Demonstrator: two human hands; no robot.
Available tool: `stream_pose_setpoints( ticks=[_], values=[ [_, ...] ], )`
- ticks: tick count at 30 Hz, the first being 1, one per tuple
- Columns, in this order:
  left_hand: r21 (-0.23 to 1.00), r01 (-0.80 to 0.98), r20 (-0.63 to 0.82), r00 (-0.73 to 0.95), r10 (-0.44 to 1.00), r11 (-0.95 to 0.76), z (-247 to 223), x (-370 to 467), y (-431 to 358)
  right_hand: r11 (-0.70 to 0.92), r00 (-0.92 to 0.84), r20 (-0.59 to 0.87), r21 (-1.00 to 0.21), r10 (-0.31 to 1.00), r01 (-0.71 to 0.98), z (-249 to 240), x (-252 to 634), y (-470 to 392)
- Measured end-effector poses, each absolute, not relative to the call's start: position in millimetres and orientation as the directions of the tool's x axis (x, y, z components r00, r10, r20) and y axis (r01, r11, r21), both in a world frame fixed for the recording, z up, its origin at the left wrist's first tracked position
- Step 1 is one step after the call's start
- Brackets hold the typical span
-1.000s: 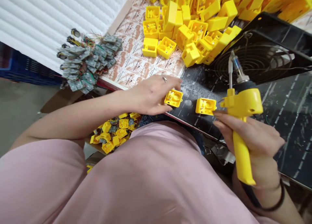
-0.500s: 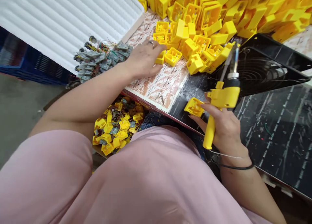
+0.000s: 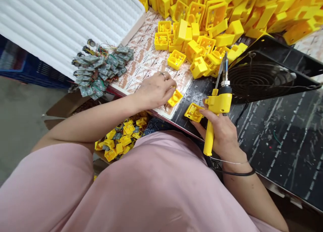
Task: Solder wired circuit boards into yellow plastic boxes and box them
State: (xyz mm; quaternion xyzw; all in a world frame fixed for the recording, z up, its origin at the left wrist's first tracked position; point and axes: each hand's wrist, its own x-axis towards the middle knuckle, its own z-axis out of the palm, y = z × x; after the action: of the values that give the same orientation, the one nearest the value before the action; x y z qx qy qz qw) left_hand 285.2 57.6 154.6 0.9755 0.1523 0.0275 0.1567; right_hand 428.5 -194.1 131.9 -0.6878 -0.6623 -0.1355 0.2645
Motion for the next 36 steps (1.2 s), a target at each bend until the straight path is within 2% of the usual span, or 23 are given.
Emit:
stream_pose_setpoints(
  ticks=[2,6,8,12,15,17,19,20,22,23,26,30,33,36],
  values=[
    [0.280,0.222,0.055,0.968,0.246,-0.934,152.7,280.7,67.6,0.025,0.083,0.548,-0.187,0.832,0.982,130.6,429.7,-193.9],
    [0.407,-0.063,0.090,0.996,-0.029,-0.911,155.0,269.4,80.0,0.068,0.059,0.589,-0.191,0.806,0.979,129.0,430.5,-194.2],
    [0.419,-0.150,0.087,0.988,-0.124,-0.896,151.5,269.1,68.3,0.073,0.048,0.611,-0.171,0.791,0.983,128.7,430.1,-194.0],
    [0.320,-0.100,0.122,0.991,-0.064,-0.942,141.6,278.1,35.9,0.072,0.022,0.597,-0.134,0.802,0.988,127.3,431.4,-192.1],
    [0.218,-0.015,0.124,0.992,0.012,-0.976,157.7,274.9,46.6,0.093,0.017,0.584,-0.157,0.811,0.983,126.5,434.0,-192.1],
    [0.085,0.183,0.080,0.979,0.189,-0.979,181.5,263.2,82.4,0.080,0.047,0.581,-0.191,0.813,0.978,126.8,435.4,-194.2],
    [-0.106,0.459,0.060,0.888,0.455,-0.882,207.1,245.4,135.4,0.056,0.086,0.583,-0.221,0.808,0.974,127.3,435.8,-197.2],
    [-0.133,0.524,0.078,0.852,0.518,-0.841,217.6,235.1,164.1,0.045,0.101,0.584,-0.230,0.806,0.972,127.6,435.5,-198.5],
    [-0.153,0.580,0.059,0.814,0.578,-0.800,229.6,214.3,216.6,0.022,0.125,0.582,-0.239,0.803,0.971,127.8,433.9,-199.5],
    [-0.156,0.588,0.005,0.804,0.594,-0.794,230.7,204.7,237.3,0.015,0.130,0.589,-0.236,0.798,0.972,127.8,432.9,-199.0],
    [-0.198,0.489,-0.140,0.844,0.518,-0.850,220.9,182.3,270.3,0.012,0.122,0.588,-0.218,0.799,0.976,128.1,430.7,-194.0],
    [-0.220,0.444,-0.132,0.869,0.477,-0.869,214.1,166.9,266.3,0.010,0.115,0.559,-0.215,0.821,0.977,131.5,430.0,-186.1],
    [-0.229,0.507,0.010,0.855,0.519,-0.831,230.3,163.2,252.3,-0.009,0.119,0.584,-0.187,0.803,0.982,135.6,428.8,-184.2],
    [-0.086,0.633,0.238,0.763,0.601,-0.770,250.6,167.2,227.7,-0.044,0.163,0.606,-0.206,0.779,0.977,139.6,424.9,-182.7]
  ],
)
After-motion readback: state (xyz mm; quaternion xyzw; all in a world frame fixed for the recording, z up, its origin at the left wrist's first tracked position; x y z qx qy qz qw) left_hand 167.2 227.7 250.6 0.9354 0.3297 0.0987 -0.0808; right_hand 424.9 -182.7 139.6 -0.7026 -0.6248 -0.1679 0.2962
